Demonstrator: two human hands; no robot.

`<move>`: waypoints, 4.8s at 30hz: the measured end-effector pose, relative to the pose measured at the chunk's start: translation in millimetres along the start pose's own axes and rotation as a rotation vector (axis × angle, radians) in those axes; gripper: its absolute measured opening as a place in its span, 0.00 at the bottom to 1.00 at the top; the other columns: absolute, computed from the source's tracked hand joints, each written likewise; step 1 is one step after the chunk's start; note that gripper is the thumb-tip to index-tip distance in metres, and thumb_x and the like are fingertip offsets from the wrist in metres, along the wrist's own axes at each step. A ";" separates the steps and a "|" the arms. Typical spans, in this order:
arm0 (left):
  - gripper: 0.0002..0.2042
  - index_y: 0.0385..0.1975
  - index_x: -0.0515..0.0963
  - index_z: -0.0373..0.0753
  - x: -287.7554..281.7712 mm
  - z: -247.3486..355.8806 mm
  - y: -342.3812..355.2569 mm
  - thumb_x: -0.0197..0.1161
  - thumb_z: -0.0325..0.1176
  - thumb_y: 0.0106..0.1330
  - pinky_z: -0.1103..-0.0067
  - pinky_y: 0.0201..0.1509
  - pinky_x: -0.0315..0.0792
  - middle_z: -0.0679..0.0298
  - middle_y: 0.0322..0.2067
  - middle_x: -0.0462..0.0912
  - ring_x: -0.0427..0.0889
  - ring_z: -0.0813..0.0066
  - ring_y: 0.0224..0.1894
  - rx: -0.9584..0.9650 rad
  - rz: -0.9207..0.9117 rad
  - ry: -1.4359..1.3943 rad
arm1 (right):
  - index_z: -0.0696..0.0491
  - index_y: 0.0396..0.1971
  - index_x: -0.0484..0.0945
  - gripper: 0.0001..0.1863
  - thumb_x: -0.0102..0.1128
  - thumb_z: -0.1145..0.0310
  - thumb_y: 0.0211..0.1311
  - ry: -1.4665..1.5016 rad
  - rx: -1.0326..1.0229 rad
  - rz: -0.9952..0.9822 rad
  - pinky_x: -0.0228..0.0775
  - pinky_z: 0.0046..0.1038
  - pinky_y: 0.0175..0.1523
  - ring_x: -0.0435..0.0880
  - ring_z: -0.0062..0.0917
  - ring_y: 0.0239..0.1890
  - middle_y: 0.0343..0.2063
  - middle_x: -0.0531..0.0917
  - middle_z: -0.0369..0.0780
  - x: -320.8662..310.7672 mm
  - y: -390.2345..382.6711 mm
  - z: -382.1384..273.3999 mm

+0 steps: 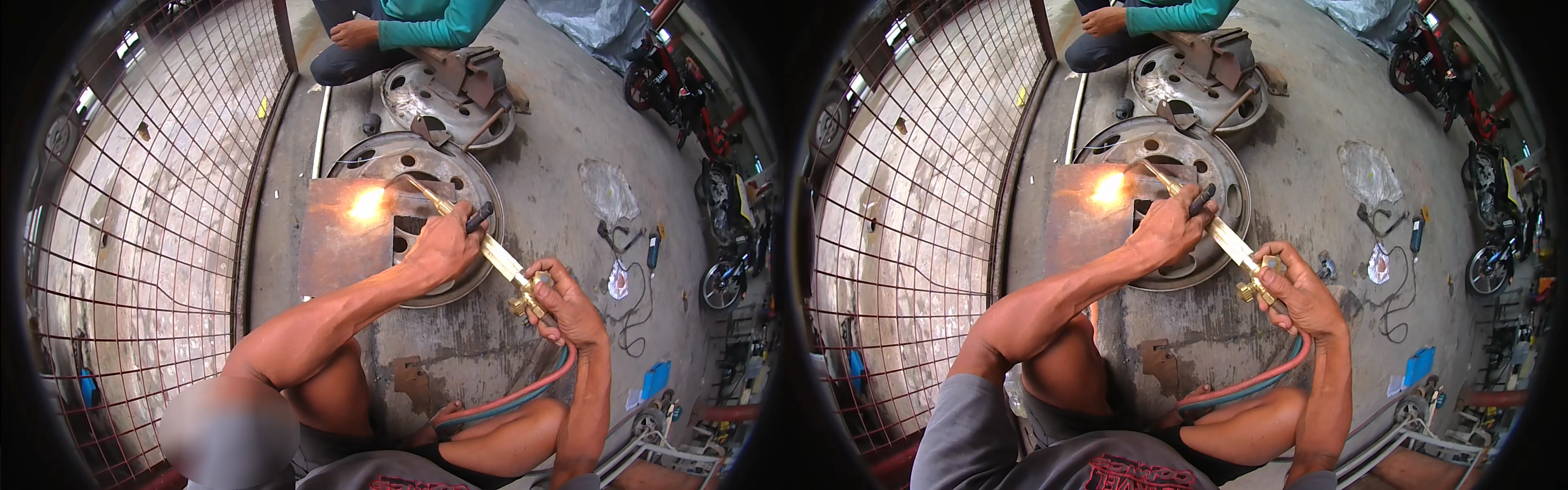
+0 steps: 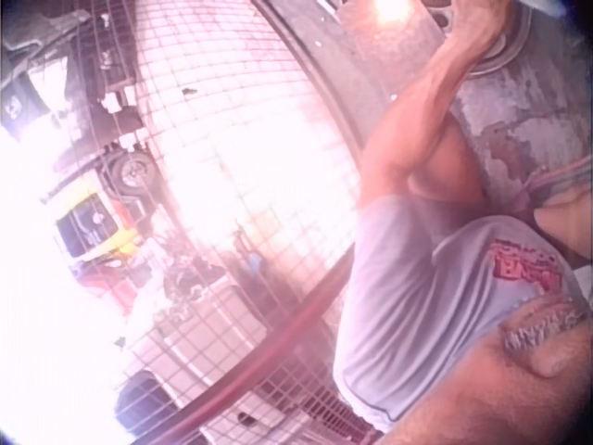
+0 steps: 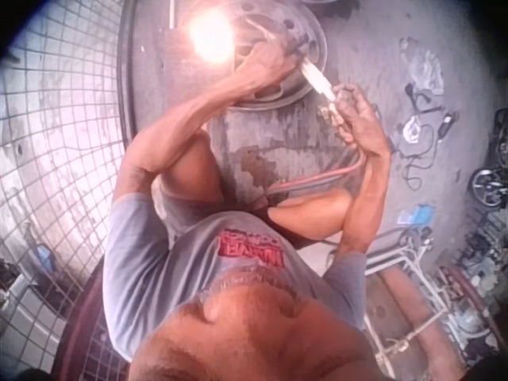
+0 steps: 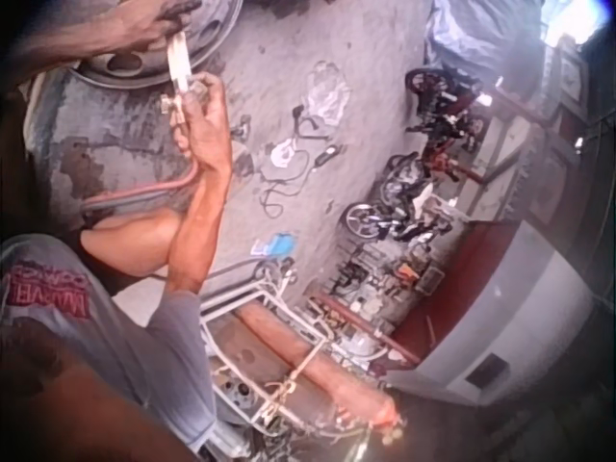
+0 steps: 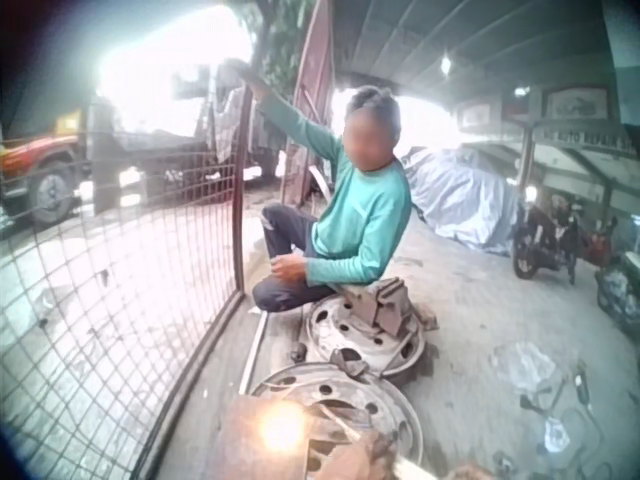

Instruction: The person uses a welding torch to join a metal plate to a circular metal rim. They hold the torch with both hands, apply heat to the joint, and add filler rod as needed. Another person briefly assists by handing over a metal piece.

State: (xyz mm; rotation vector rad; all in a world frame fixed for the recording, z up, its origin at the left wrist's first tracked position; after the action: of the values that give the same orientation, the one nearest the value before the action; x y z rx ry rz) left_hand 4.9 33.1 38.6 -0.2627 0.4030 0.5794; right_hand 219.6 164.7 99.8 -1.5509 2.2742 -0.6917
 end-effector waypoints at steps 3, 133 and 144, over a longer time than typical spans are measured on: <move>0.21 0.53 0.75 0.33 -9.1 0.6 -1.4 0.57 0.48 0.79 0.51 0.47 0.74 0.35 0.34 0.84 0.85 0.32 0.43 0.053 0.066 -0.004 | 0.44 0.57 0.72 0.20 0.65 0.51 0.76 -0.013 -0.048 -0.031 0.49 0.16 0.13 0.69 0.10 0.11 0.24 0.79 0.35 5.1 0.4 -8.3; 0.13 0.50 0.75 0.35 -13.9 -17.1 17.2 0.54 0.39 0.81 0.72 0.35 0.79 0.62 0.32 0.77 0.81 0.74 0.29 -0.115 -0.105 -0.404 | 0.49 0.57 0.64 0.22 0.62 0.54 0.78 -0.415 -0.108 0.167 0.60 0.21 0.17 0.72 0.14 0.14 0.24 0.81 0.37 46.3 13.5 -27.6; 0.13 0.50 0.75 0.34 -11.5 -20.6 17.7 0.54 0.38 0.81 0.71 0.35 0.79 0.62 0.31 0.78 0.82 0.73 0.28 -0.102 -0.091 -0.404 | 0.48 0.57 0.65 0.22 0.62 0.53 0.78 -0.424 -0.082 0.171 0.60 0.21 0.17 0.73 0.14 0.14 0.25 0.81 0.38 48.4 12.8 -29.7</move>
State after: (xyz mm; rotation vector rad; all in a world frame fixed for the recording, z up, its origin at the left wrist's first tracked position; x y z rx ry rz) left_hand -20.2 34.7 23.1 -0.2533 -0.0286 0.5486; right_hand 176.7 130.1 118.8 -1.3603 2.0971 -0.2003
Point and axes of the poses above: each hand's wrist, its own y-axis towards the middle knuckle, its own x-axis out of the palm, z = x × y, the point moved 1 cm from there along y, towards the middle knuckle
